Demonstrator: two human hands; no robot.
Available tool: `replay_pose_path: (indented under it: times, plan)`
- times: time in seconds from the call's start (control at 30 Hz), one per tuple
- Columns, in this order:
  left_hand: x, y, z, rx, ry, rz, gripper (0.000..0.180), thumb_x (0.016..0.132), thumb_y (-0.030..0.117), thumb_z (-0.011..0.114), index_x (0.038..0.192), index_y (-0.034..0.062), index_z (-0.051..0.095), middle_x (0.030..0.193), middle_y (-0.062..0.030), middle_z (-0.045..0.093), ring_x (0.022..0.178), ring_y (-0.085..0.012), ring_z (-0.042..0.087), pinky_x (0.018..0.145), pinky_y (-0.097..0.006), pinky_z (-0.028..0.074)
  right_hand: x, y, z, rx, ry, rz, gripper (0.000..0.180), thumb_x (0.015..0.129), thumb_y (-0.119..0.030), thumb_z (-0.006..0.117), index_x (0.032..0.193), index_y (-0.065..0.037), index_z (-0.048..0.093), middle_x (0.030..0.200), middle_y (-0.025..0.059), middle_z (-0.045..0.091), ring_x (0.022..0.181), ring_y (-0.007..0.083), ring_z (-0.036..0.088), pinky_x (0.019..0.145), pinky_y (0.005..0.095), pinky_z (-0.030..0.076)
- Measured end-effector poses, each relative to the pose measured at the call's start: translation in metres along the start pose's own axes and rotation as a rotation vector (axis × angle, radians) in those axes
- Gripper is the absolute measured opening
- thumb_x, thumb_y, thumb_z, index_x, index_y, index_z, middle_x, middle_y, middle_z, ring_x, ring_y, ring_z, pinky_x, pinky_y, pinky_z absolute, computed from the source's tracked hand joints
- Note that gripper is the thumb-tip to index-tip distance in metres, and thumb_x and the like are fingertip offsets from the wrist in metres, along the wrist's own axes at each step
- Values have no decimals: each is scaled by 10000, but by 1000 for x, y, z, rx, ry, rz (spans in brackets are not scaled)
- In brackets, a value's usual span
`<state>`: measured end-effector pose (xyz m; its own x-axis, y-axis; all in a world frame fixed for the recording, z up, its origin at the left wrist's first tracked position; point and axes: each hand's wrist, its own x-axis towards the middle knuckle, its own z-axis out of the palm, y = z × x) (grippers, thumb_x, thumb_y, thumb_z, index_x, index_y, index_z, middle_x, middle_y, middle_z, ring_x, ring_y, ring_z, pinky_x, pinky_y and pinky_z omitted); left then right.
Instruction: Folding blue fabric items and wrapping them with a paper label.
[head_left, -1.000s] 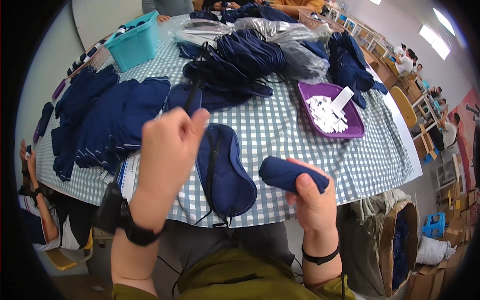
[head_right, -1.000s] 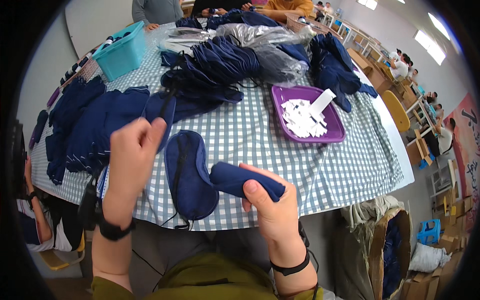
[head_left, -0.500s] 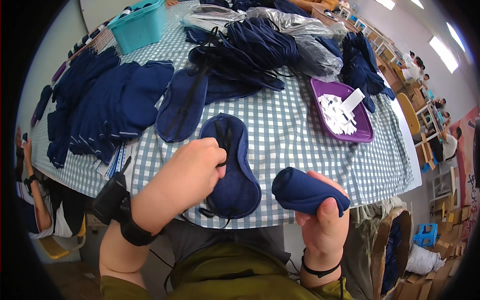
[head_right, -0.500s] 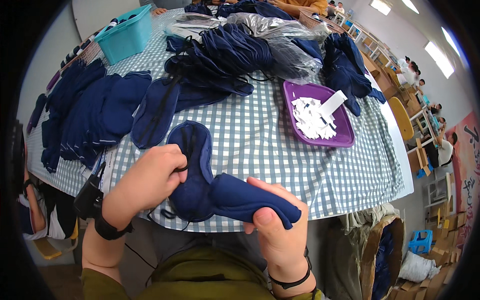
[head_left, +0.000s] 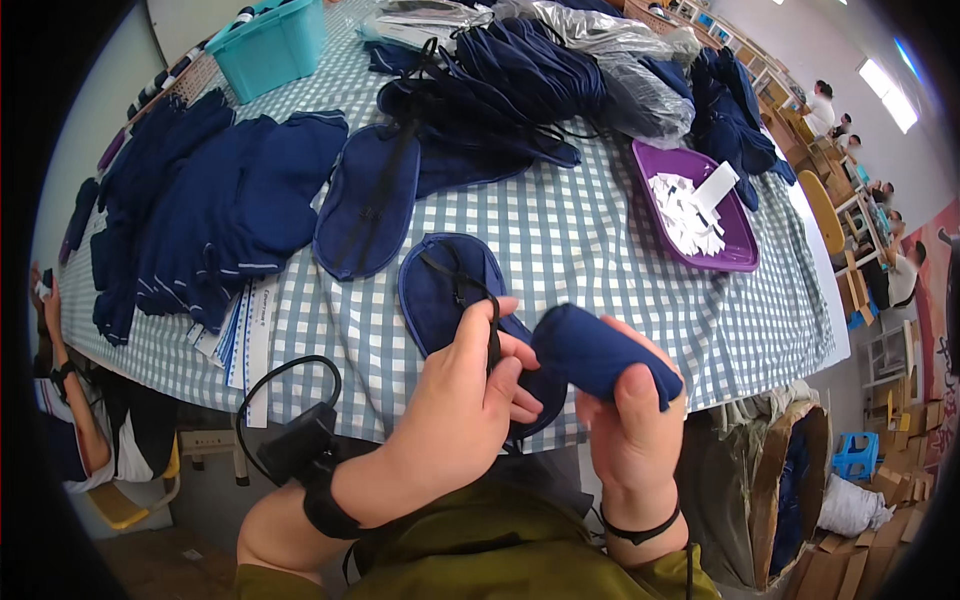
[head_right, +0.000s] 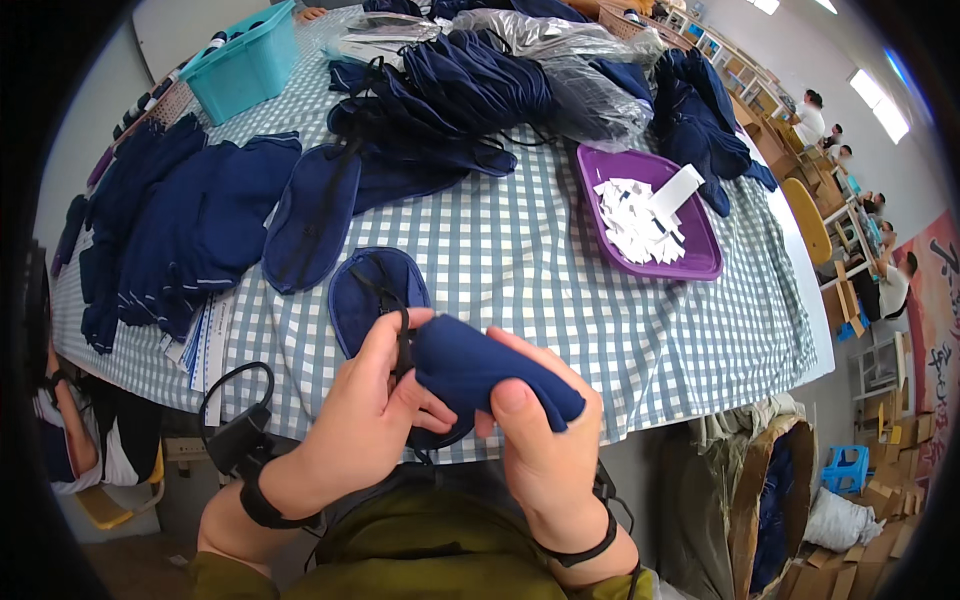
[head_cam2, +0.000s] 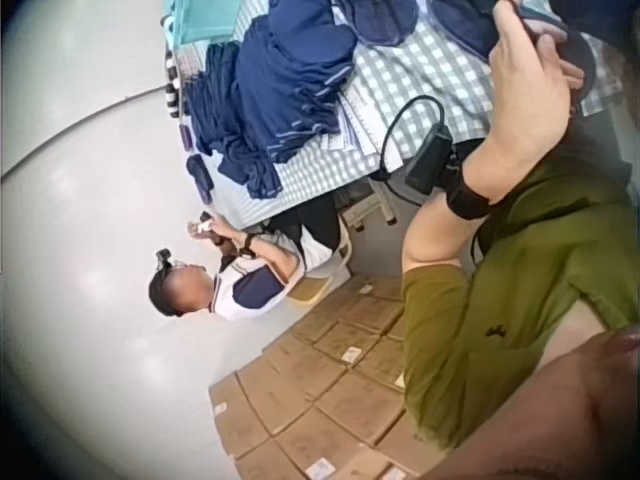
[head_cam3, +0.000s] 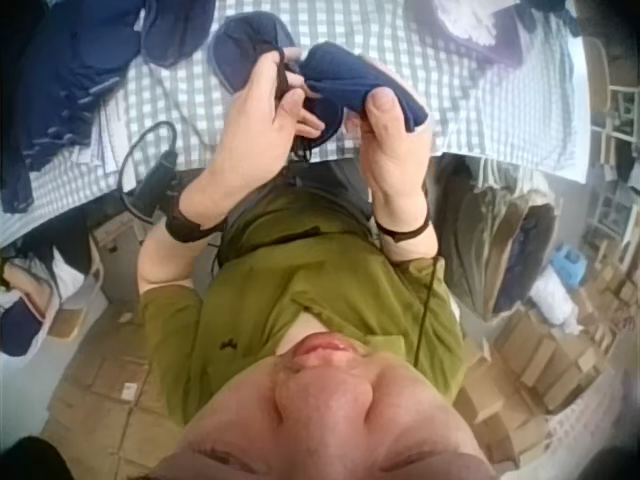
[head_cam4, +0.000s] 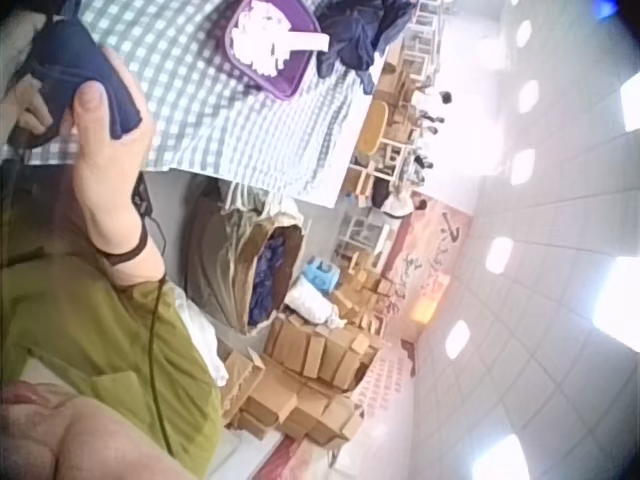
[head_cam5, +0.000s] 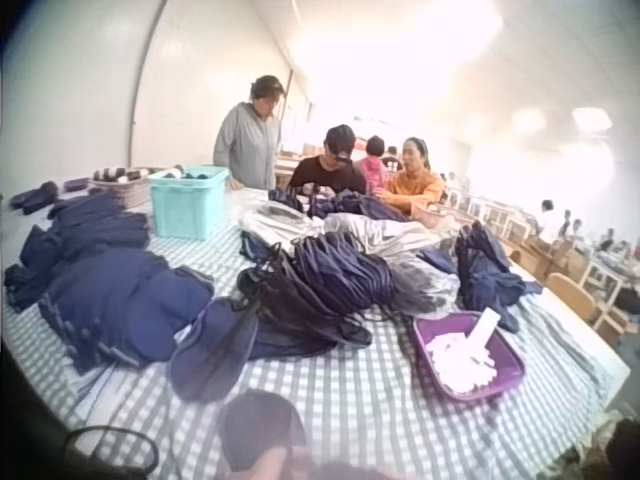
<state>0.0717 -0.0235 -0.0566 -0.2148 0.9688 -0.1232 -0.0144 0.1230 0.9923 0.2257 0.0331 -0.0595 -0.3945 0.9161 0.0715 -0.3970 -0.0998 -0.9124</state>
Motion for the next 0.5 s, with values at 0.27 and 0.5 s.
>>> replay_pose_path:
  times: [0.27, 0.5]
  plan:
    - [-28, 2, 2, 960, 170, 12, 672, 904, 330, 671, 1369, -79, 408, 849, -225, 663, 708, -375, 675, 567, -424, 513, -3, 18, -5, 36, 101, 47, 669, 869, -376, 746, 1248, 139, 550, 980, 161, 679, 695, 149, 581, 641, 262, 473]
    - [1, -8, -34, 1009, -34, 426, 306, 771, 206, 700, 1049, 85, 663, 726, -92, 577, 614, -296, 612, 531, -396, 484, -6, 11, 4, 65, 73, 19, 656, 872, -346, 747, 1257, 144, 542, 995, 153, 666, 770, 148, 596, 649, 267, 477]
